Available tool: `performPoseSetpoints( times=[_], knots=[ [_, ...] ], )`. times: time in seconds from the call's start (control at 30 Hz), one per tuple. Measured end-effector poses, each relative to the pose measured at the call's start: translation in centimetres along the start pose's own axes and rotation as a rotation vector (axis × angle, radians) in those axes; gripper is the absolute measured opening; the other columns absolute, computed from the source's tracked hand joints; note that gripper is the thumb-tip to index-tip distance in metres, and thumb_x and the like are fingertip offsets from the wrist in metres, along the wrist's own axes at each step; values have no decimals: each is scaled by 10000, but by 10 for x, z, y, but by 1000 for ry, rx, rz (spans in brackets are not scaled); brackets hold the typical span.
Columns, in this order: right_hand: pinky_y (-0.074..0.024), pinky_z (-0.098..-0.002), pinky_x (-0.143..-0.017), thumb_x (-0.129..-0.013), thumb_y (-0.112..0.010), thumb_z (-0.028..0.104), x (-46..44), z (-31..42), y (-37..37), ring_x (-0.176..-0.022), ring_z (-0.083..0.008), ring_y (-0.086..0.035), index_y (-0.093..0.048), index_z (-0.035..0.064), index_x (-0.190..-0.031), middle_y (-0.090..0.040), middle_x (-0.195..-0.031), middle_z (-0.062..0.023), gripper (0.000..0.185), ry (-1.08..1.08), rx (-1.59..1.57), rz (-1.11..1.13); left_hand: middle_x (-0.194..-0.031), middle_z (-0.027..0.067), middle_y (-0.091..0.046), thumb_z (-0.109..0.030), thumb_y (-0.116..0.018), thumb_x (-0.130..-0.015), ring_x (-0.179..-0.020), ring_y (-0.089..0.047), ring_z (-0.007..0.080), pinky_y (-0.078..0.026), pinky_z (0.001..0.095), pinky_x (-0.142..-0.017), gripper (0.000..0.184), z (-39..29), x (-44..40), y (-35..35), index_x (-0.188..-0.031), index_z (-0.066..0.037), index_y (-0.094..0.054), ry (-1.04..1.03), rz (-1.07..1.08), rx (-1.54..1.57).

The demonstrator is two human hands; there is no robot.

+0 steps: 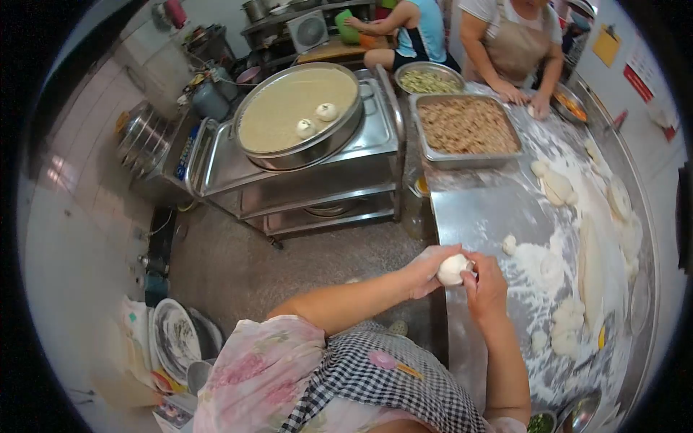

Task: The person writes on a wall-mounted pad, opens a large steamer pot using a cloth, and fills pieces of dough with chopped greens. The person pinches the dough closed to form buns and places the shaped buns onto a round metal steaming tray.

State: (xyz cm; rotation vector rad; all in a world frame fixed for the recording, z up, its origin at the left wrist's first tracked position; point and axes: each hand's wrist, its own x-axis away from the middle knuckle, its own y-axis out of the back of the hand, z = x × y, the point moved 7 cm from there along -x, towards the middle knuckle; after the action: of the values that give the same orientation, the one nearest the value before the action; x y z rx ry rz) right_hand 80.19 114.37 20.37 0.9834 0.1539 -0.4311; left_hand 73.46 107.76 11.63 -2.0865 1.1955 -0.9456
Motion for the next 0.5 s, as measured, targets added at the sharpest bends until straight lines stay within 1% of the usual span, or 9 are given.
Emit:
performPoseSetpoints(
  times=[0.03, 0.1, 0.13, 0.2, 0.27, 0.37, 0.43, 0.47, 0.5],
  knots=[
    [-453, -375, -624, -791, -578, 43, -6, 5, -9, -708, -309, -548, -545, 46, -978, -526, -794, -127, 190, -24, 18, 65, -988, 63, -603, -176, -565, -829, -926, -587, 178, -484, 302, -799, 236, -5, 3, 13, -1044, -79, -556, -21, 33, -115],
    [-460, -389, -641, -793, -581, 50, -14, 14, -38, -737, -322, -560, -540, 49, -984, -539, -816, -138, 195, 103, 26, 84, -1032, 71, -591, -25, -653, -737, -995, -554, 191, -442, 294, -878, 368, -21, 15, 35, -1085, -69, -543, -5, 4, -253],
    [-463, -396, -649, -794, -582, 53, -18, 19, -55, -751, -328, -565, -537, 50, -987, -546, -828, -144, 198, 166, 33, 95, -1034, 71, -591, -24, -653, -735, -998, -554, 192, -442, 298, -878, 373, -31, 23, 45, -1089, -73, -544, 29, -56, -273],
    [-468, -410, -665, -804, -567, 43, -33, 32, -84, -778, -347, -572, -529, 39, -988, -563, -860, -157, 188, 235, -34, 117, -1042, 72, -592, -16, -652, -732, -1002, -554, 193, -440, 305, -883, 376, -41, 31, 74, -1089, -79, -551, 136, -133, -83],
    [-473, -407, -676, -808, -560, 37, -56, 45, -120, -787, -347, -577, -525, 30, -988, -571, -875, -161, 183, 294, -58, 163, -1052, 72, -594, 0, -649, -728, -1006, -556, 192, -439, 311, -893, 375, -37, 29, 120, -1083, -84, -560, 278, -156, 343],
    [-483, -404, -691, -818, -549, 30, -120, 81, -167, -805, -353, -586, -521, 13, -977, -582, -901, -170, 162, 285, -84, 313, -999, 44, -612, -255, -526, -868, -883, -605, 174, -496, 316, -759, 212, -99, 24, 185, -1013, -110, -583, -182, -156, -102],
    [-477, -410, -686, -833, -542, 35, -170, 117, -194, -810, -367, -586, -518, 10, -984, -581, -903, -186, 155, 322, -198, 336, -960, 26, -622, -368, -476, -921, -839, -621, 166, -520, 313, -713, 283, -141, 39, 216, -1023, -125, -580, -103, -251, 254],
    [-473, -413, -689, -840, -538, 35, -197, 139, -204, -809, -379, -584, -515, 12, -991, -580, -895, -196, 154, 403, -243, 330, -997, 31, -612, -376, -450, -935, -880, -613, 164, -520, 317, -728, 330, -188, 59, 216, -1109, -115, -553, -285, -240, 167],
    [-474, -412, -688, -843, -534, 35, -222, 155, -220, -800, -384, -584, -514, 17, -984, -581, -876, -197, 143, 432, -252, 340, -1097, 46, -576, -372, -421, -947, -968, -585, 161, -505, 330, -785, 389, -208, 68, 239, -1228, -108, -473, -243, -260, 212]
  ],
)
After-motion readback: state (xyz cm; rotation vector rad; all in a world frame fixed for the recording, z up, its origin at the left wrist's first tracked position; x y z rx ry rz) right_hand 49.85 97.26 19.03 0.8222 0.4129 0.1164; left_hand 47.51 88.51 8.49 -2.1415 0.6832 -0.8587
